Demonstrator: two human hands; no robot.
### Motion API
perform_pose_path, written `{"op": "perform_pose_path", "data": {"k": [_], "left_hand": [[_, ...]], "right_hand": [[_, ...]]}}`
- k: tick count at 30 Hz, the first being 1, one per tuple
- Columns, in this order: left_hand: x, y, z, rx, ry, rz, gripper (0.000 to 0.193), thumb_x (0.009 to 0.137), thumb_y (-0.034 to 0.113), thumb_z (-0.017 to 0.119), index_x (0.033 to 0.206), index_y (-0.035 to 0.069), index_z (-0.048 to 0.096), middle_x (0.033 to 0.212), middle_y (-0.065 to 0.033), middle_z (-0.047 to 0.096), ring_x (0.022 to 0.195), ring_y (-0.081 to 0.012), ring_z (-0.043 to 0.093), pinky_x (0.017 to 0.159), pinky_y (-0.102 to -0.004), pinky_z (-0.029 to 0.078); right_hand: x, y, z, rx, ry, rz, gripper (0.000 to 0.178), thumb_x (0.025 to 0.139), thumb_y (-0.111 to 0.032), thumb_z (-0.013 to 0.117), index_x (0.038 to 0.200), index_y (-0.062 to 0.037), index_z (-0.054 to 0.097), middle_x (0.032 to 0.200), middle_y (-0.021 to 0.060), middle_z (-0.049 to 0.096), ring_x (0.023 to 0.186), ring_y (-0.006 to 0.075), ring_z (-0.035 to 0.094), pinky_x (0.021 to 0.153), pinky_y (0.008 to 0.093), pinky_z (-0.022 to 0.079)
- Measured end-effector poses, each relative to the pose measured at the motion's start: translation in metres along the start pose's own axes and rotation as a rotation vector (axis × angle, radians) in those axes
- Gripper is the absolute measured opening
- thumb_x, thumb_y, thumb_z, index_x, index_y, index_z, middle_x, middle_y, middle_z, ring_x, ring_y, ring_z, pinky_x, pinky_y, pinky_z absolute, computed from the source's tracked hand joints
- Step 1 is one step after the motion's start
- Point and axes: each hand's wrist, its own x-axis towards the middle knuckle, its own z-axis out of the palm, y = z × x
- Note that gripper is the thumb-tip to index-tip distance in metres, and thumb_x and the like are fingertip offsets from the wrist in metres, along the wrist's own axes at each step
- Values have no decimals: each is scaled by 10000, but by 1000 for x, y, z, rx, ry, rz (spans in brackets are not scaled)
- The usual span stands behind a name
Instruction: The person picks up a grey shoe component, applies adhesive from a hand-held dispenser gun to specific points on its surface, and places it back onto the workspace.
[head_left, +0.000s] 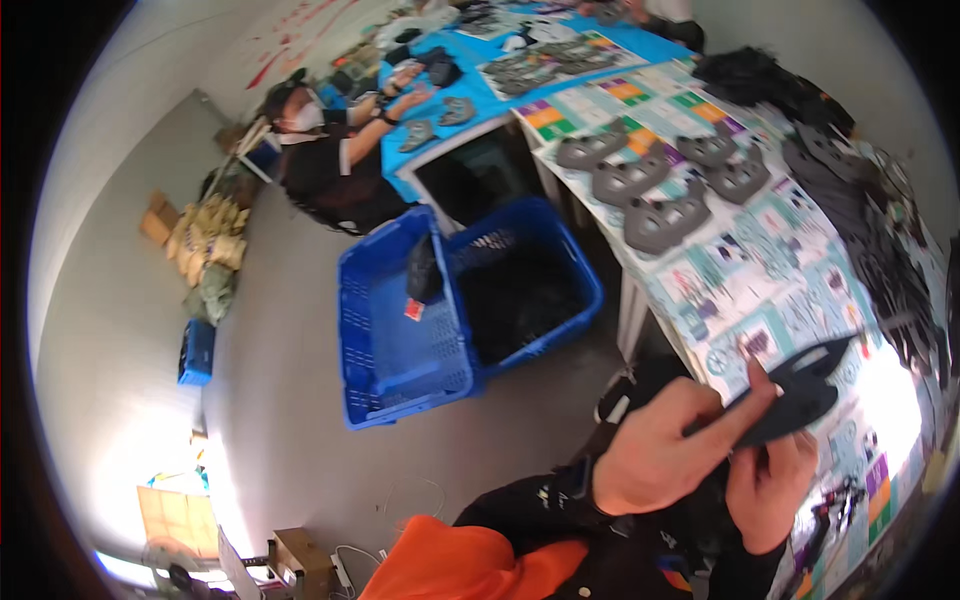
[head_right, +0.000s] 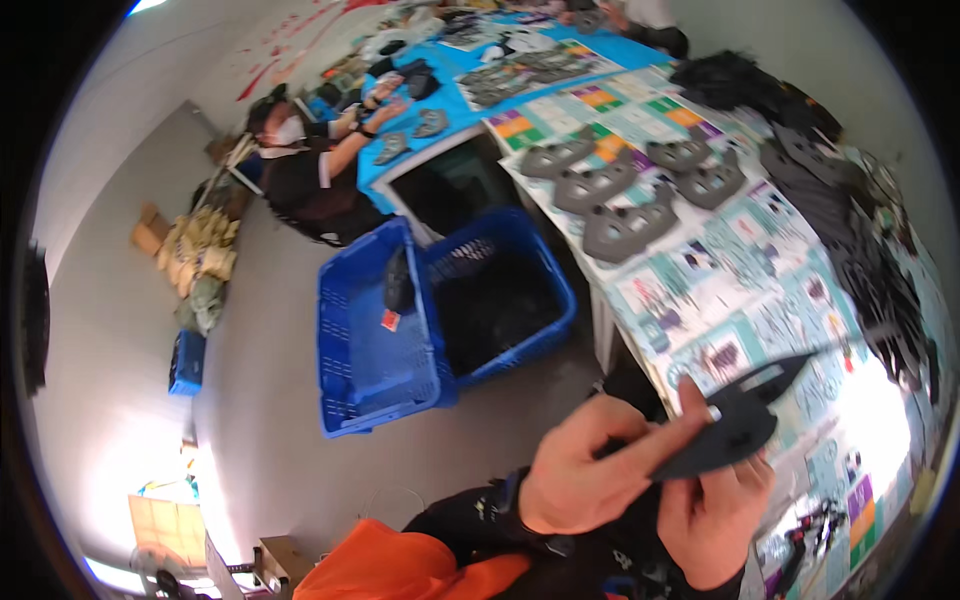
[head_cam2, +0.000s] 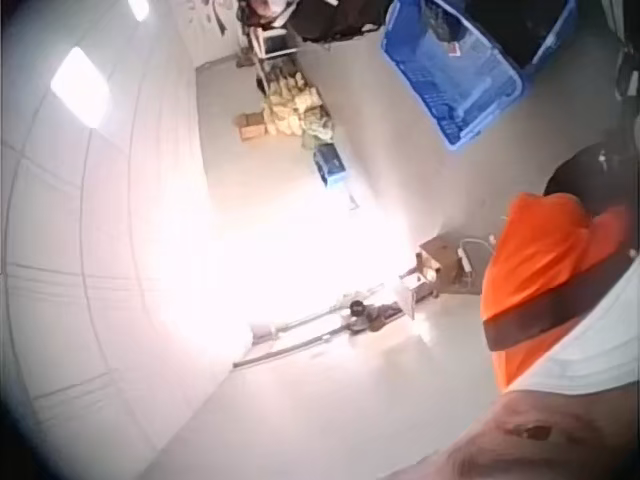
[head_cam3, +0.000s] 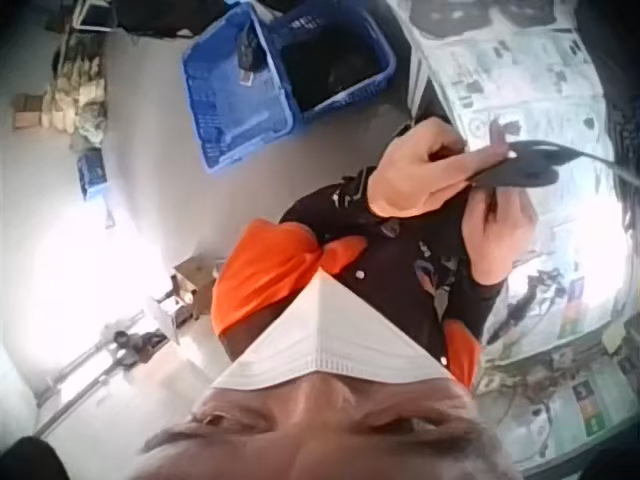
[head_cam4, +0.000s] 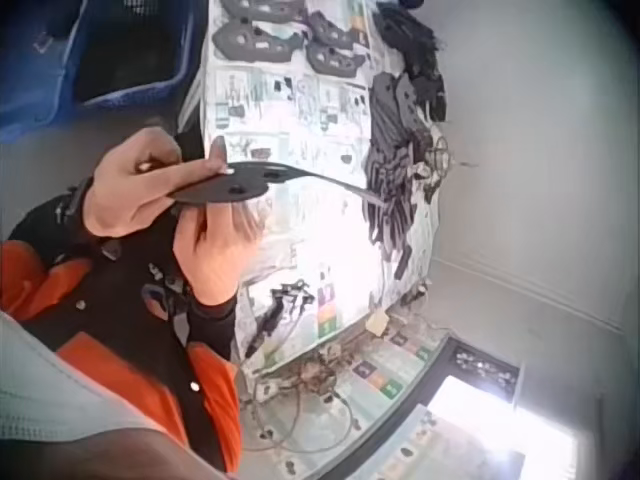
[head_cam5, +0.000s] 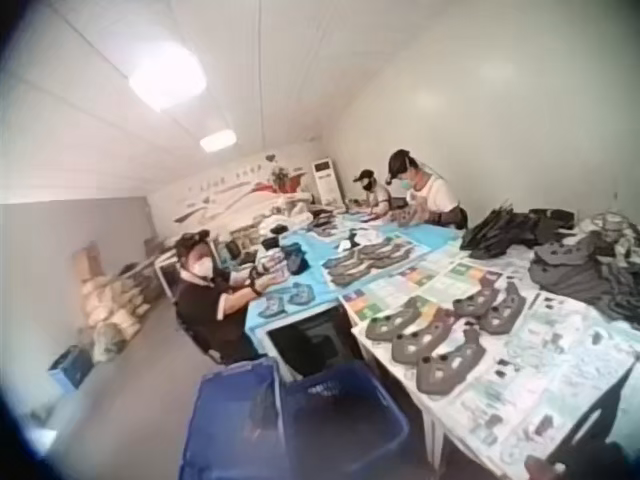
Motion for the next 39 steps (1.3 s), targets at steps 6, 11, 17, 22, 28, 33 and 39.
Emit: {"op": "perform_pose_path", "data": {"k": [6,11,17,22,28,33,39], "left_hand": [[1,0,-15,-65,28,-10,642,773,-49,763,1404,64,716,915,-46,533,737,-180,559,620,-295,460],[1,4,-10,-210,56,-185,504,910,-36,731,1410,9,686,975,-97,588,776,-200,601,643,-298,483],[14,-18,12,-580,46,-275,252,1073,55,585,1286,-71,630,1058,-172,645,851,-254,638,765,-329,518],[-10,-21,7,-611,-185,-573,353,1099,168,533,1386,-28,595,1149,-242,714,992,-235,713,863,-345,553],[-25,-39,18,-661,-234,-449,423,1097,237,560,1432,-21,575,1279,-153,752,1055,-225,750,844,-338,599],[-24,-30,28,-743,-157,-737,365,1140,252,530,1412,20,600,1057,-68,774,650,-105,688,573,-265,561],[-21,-64,60,-865,-308,-638,383,1155,269,499,1433,17,577,1152,-20,760,638,-55,595,579,-227,516]], "right_hand": [[12,-36,-4,152,177,78,433,863,39,543,1278,75,662,1038,210,752,701,365,674,660,422,506],[-5,-42,-15,-147,498,-5,542,982,-96,558,1488,89,507,1403,285,627,1256,398,642,1052,469,484],[10,-21,12,302,404,475,877,1069,-558,376,1653,71,196,1695,284,279,1598,404,247,1274,604,159],[12,-34,35,-2,-29,-117,1019,1042,-712,251,1667,82,126,1690,390,191,1598,550,153,1192,812,-21],[7,-45,23,-48,-41,-298,872,1061,-545,484,1641,71,272,1691,318,288,1580,521,241,1236,760,72],[-2,-40,12,-16,346,-188,805,1090,-469,476,1623,105,291,1700,309,292,1582,510,257,1248,729,125],[-14,-29,-1,-79,632,-124,540,1096,-272,387,1332,137,649,1273,307,705,1216,529,657,1059,534,508]]}}
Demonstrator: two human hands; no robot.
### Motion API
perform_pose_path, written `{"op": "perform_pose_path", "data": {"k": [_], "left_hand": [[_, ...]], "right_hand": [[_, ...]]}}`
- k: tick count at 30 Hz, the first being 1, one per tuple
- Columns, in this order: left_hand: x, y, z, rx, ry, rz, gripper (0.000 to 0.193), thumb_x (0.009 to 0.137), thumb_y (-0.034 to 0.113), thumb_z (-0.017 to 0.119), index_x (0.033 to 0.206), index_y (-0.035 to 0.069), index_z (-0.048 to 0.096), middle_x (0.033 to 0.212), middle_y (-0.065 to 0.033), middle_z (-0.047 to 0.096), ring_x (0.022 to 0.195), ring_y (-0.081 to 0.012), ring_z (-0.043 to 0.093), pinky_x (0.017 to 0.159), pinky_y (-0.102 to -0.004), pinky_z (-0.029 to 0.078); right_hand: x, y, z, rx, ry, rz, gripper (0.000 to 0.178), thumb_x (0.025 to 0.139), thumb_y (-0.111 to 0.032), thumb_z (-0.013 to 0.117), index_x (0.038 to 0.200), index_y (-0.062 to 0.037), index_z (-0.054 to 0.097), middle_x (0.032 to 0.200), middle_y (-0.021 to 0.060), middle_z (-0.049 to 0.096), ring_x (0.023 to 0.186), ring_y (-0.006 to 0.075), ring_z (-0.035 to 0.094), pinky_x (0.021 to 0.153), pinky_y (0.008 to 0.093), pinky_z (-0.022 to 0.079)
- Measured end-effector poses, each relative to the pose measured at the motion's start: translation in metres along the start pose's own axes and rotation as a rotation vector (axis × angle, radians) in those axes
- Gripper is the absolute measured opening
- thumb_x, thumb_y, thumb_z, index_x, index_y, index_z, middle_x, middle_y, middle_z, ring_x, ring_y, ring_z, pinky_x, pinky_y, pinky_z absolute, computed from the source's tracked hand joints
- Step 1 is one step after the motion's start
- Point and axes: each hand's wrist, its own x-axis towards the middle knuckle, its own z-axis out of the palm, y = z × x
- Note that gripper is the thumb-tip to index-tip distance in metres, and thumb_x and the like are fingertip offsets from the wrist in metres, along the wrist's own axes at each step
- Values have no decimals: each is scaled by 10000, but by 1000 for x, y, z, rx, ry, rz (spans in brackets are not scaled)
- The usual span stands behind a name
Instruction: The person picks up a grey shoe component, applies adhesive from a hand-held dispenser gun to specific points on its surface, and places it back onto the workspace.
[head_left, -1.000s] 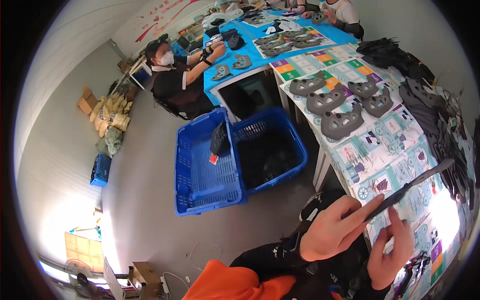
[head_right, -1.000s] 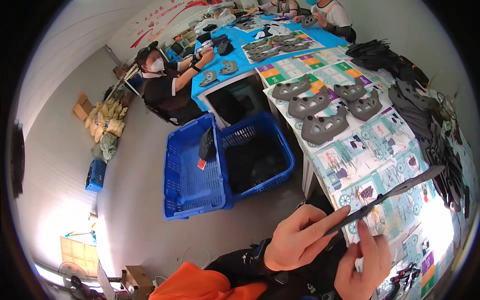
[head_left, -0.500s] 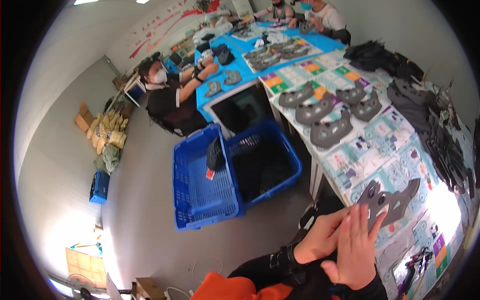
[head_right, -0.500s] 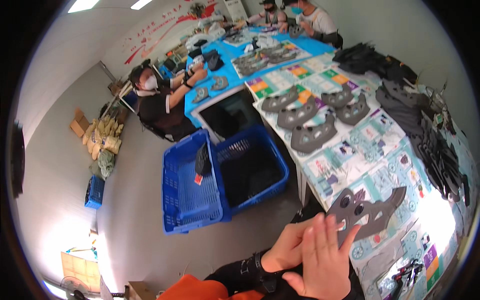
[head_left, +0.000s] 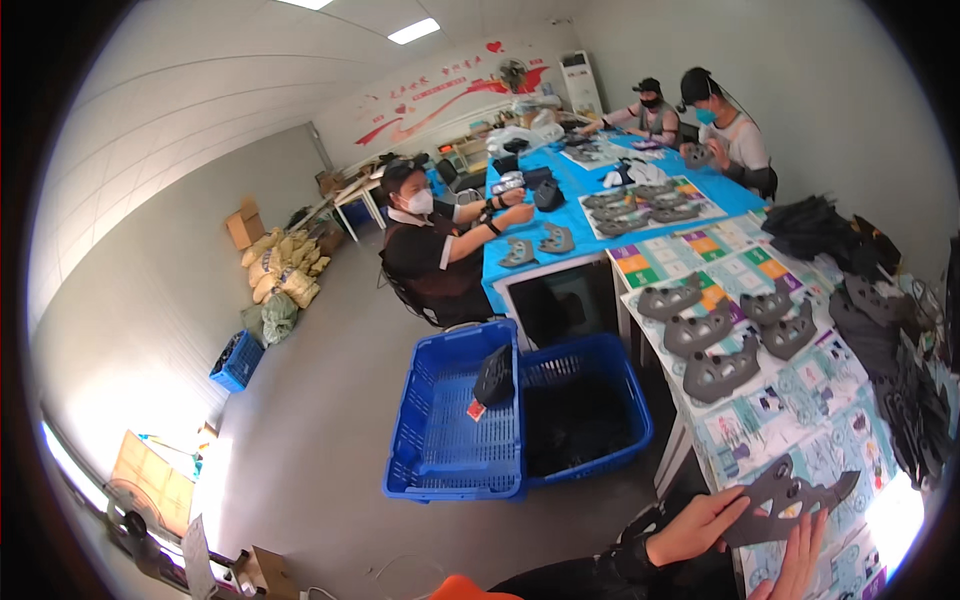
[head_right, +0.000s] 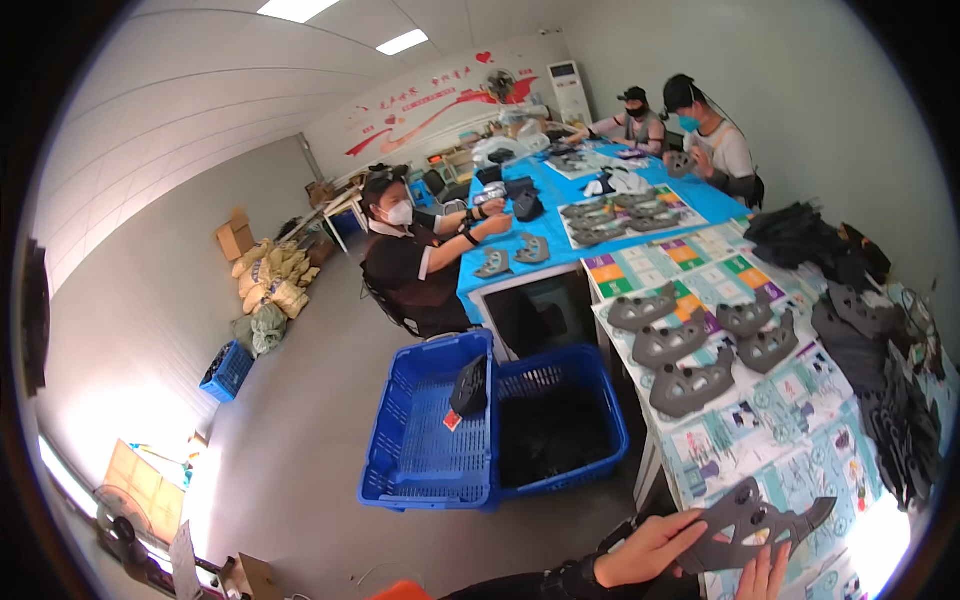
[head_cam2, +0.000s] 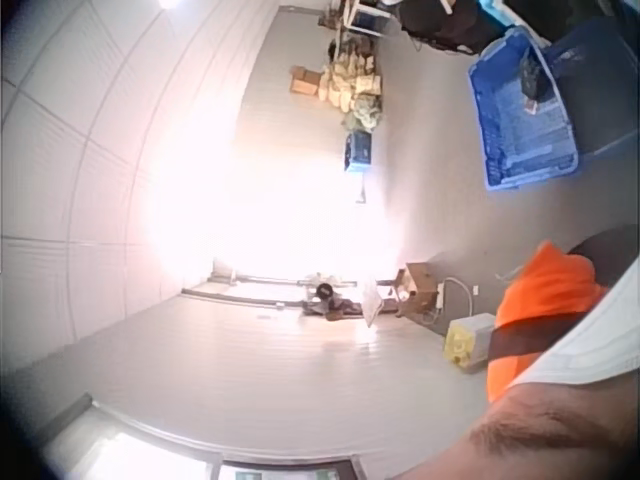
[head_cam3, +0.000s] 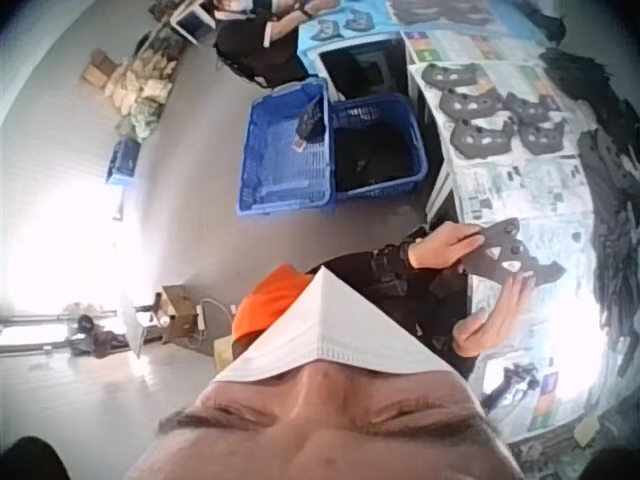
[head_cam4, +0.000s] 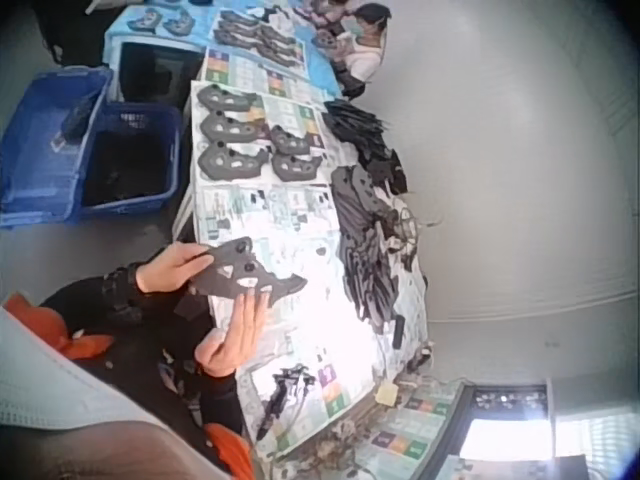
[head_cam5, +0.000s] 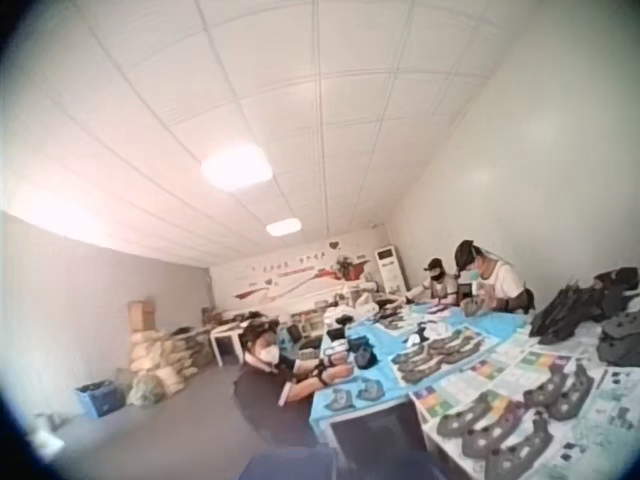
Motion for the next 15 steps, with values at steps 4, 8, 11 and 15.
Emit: {"op": "perform_pose_path", "data": {"k": [4,8,11,15], "left_hand": [[22,-35,5,-167,18,8,410,1155,269,491,1459,-4,530,1270,-17,735,642,-34,585,548,-206,493],[42,-79,20,-395,-187,-125,436,1146,261,514,1520,37,487,1107,-24,683,792,-44,662,531,-211,554],[50,-51,21,152,-457,273,245,1058,160,609,1220,-22,588,1002,-142,656,900,-210,689,726,-350,546],[67,-49,25,237,-443,280,271,977,200,702,1105,-19,605,950,-171,620,854,-323,616,740,-391,491]], "right_hand": [[-89,60,4,553,-321,904,490,1140,-353,410,1113,42,700,891,134,704,680,209,607,615,343,462],[-109,67,4,750,-162,1061,451,1143,-397,479,1076,-3,688,837,72,661,660,132,561,582,301,427],[-143,83,12,636,10,1205,377,1143,-344,528,991,-19,644,790,43,603,639,118,507,554,279,384],[-170,99,7,493,-97,1063,391,1146,-343,517,1012,1,646,781,44,591,649,120,507,559,292,402]]}}
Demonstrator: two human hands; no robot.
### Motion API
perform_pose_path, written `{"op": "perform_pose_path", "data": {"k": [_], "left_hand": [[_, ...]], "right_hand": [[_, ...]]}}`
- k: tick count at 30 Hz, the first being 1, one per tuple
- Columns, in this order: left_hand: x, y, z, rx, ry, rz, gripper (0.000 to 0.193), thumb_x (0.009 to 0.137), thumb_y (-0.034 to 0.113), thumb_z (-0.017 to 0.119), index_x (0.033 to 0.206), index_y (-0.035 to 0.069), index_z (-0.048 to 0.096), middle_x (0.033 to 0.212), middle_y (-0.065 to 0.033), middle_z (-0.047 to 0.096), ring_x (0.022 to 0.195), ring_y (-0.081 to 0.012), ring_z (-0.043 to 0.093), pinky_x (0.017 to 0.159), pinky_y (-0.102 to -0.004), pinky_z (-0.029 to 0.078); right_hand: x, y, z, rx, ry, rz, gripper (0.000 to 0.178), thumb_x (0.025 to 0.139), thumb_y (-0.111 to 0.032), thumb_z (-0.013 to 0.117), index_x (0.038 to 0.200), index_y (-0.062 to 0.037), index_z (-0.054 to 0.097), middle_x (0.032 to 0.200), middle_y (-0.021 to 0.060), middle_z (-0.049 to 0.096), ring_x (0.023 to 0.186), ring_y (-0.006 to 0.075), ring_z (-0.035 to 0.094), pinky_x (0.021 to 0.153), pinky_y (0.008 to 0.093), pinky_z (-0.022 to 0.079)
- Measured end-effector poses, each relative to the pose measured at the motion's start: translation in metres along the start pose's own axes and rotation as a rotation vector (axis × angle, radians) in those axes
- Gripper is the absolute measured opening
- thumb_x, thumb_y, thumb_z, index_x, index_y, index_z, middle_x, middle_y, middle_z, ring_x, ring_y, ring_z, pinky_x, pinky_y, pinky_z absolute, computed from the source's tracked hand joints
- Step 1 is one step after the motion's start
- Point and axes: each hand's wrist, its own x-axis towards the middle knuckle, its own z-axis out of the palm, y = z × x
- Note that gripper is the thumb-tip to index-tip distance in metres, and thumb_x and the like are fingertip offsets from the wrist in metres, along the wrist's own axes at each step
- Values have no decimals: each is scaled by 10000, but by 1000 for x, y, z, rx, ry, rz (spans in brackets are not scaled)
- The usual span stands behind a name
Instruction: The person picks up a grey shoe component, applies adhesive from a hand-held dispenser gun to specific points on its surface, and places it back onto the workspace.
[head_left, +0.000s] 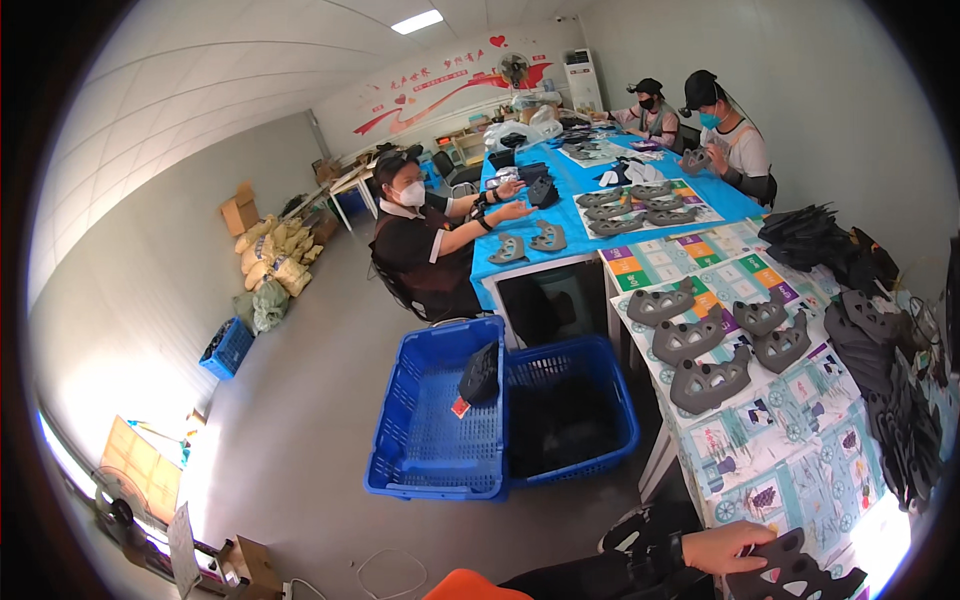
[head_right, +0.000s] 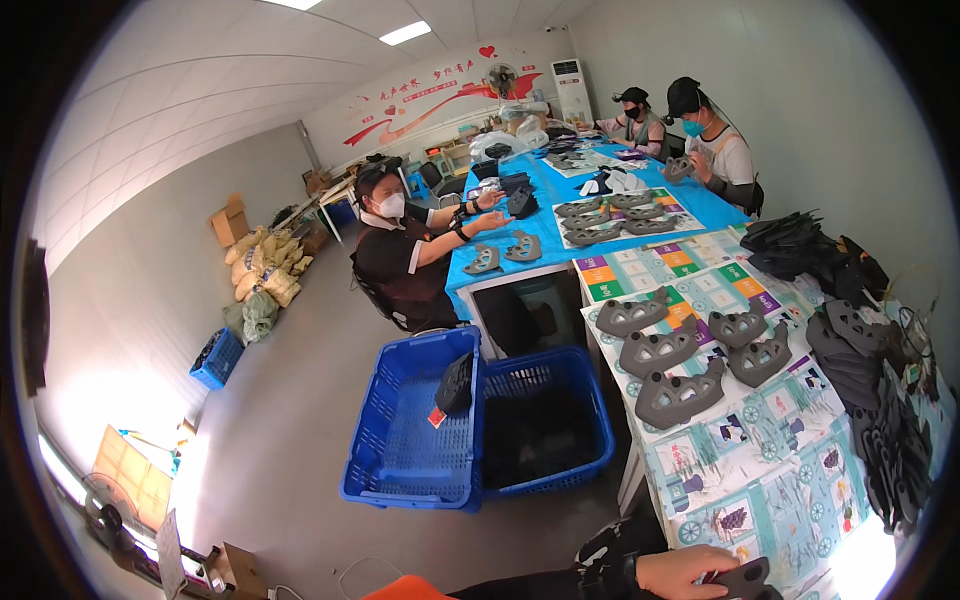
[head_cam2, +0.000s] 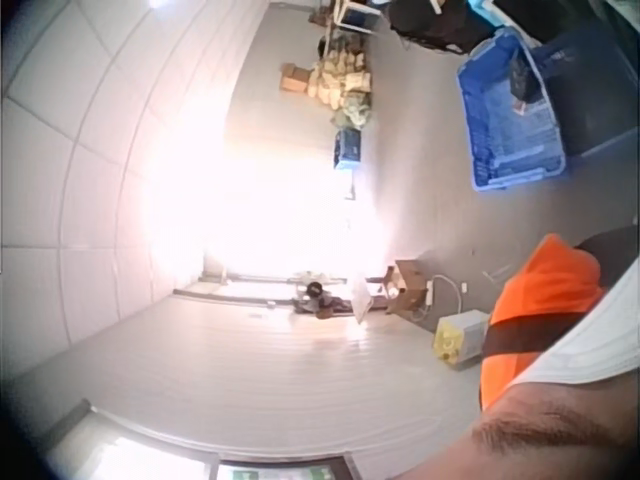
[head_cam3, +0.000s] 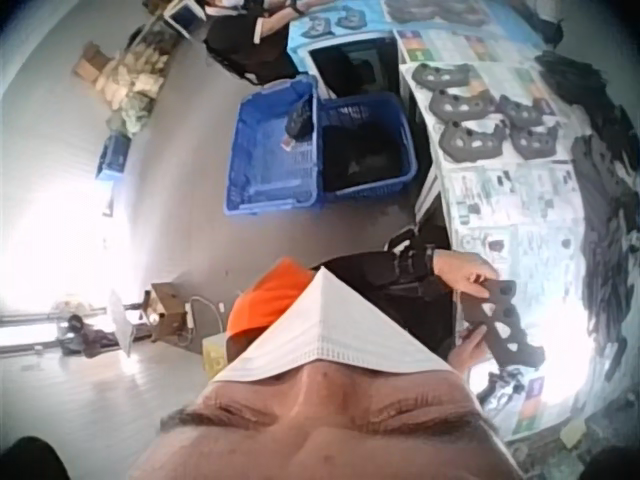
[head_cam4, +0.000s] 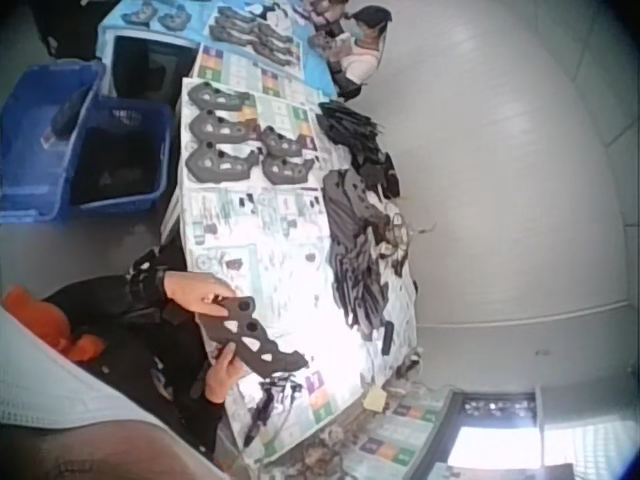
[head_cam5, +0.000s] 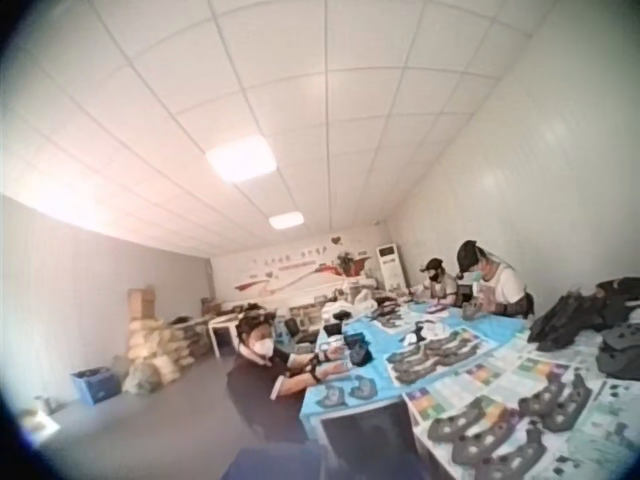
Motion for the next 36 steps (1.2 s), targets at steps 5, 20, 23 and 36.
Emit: {"op": "perform_pose_path", "data": {"k": [5,20,23,36], "left_hand": [[10,-35,5,184,111,112,275,950,218,745,1054,2,611,924,-135,597,896,-306,602,791,-409,477],[14,-42,0,40,193,71,183,978,157,750,1129,62,709,858,-62,609,807,-221,620,749,-367,481],[17,-31,1,95,142,33,238,964,174,780,1169,67,723,915,-79,672,837,-249,663,763,-369,510],[17,-29,-16,143,153,11,226,865,104,850,1067,67,756,854,-69,706,750,-203,673,706,-334,520]], "right_hand": [[-9,-4,12,-550,146,-201,509,1130,-369,532,1023,98,705,780,200,690,632,294,637,602,451,502],[-3,-25,27,-684,224,-555,341,1079,-218,603,1136,92,734,1072,347,712,942,537,655,872,594,490],[-9,-20,22,-673,177,-576,331,1067,-192,606,1238,71,711,1259,302,701,1060,515,666,981,582,504],[-6,-25,39,-547,222,-553,273,895,-47,769,1158,14,730,1091,256,736,929,462,726,804,463,581]]}}
